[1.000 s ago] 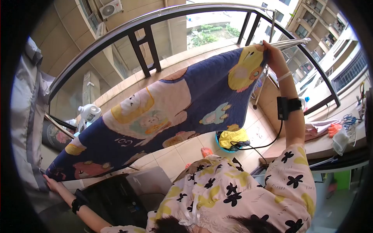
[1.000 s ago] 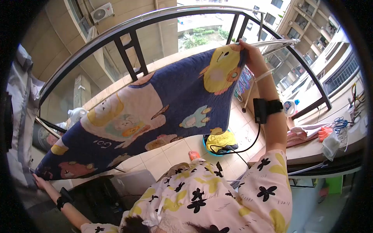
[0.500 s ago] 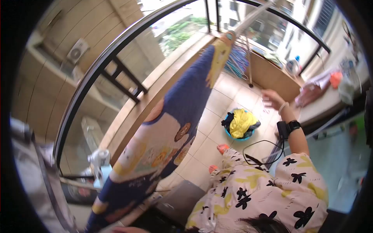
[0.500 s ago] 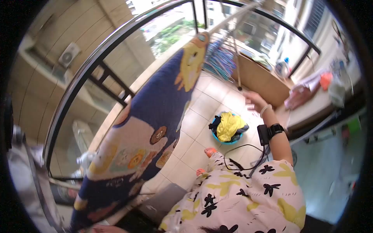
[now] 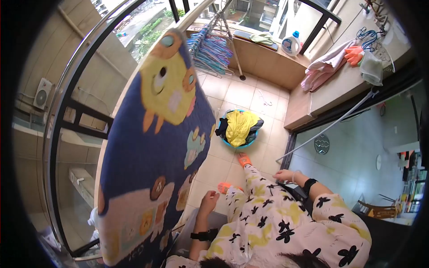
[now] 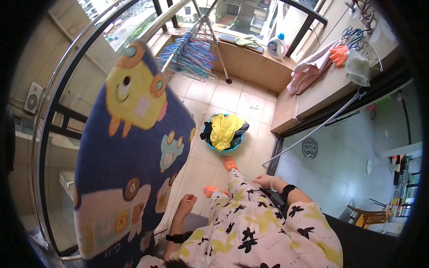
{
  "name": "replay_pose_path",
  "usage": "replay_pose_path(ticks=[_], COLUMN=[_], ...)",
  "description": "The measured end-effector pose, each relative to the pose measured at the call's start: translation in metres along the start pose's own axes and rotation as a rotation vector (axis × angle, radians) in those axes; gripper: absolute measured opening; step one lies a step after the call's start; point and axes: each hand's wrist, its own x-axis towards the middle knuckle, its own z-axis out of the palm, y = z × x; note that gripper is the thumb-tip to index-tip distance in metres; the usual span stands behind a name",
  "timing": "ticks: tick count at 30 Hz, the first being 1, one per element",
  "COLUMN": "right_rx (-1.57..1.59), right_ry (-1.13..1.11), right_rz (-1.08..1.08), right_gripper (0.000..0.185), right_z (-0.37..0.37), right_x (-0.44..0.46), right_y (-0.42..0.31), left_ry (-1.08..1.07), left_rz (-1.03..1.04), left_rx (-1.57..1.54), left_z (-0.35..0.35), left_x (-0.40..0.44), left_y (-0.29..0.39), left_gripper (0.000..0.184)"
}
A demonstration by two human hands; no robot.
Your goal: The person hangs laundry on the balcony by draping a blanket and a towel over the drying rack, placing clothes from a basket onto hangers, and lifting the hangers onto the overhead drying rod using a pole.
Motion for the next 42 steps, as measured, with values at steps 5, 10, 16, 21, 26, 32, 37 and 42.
replay_pose_path(ticks=[5,10,16,21,26,32,37,42], right_rx=[0.358,-0.201,-0.662,-0.852,-1.025,-0.342,0.046,-0.199], right_ry=[0.215,0.301,0.344,0.495,0.371,0.109,-0.018,-0.176], right_rz=[-0.001,-0.213,-0.349,-0.503,-0.519,-0.46,-0.662,-1.058], right_gripper=[0.053,0.051,0.035,0.043,0.025,0.022,0.02,0.013], right_z=[-0.069,-0.121,-0.184,-0.217,-0.204,-0.189,-0.198,-0.203], right_x=[0.102,0.298,0.44,0.51,0.511,0.33,0.123,-0.077], right_y=[-0.021,-0.086,-0.234,-0.286,-0.262,-0.244,-0.225,-0.189], left_ry=[0.246,0.105,0.039,0.157,0.232,0.206,-0.024,-0.516], left_rz=[-0.021,-0.365,-0.716,-0.842,-0.933,-0.741,-0.741,-0.33], left_rx=[-0.28,-0.412,-0.553,-0.658,-0.732,-0.839,-1.562,-1.413], left_z=[0.031,0.097,0.174,0.207,0.197,0.183,0.159,0.143], left_x=[0.086,0.132,0.177,0.203,0.203,0.206,0.248,0.264], left_y=[0.013,0.001,0.02,0.017,0.023,0.071,0.169,0.301], left_gripper=[0.018,0.019,0.02,0.023,0.022,0.028,0.074,0.063])
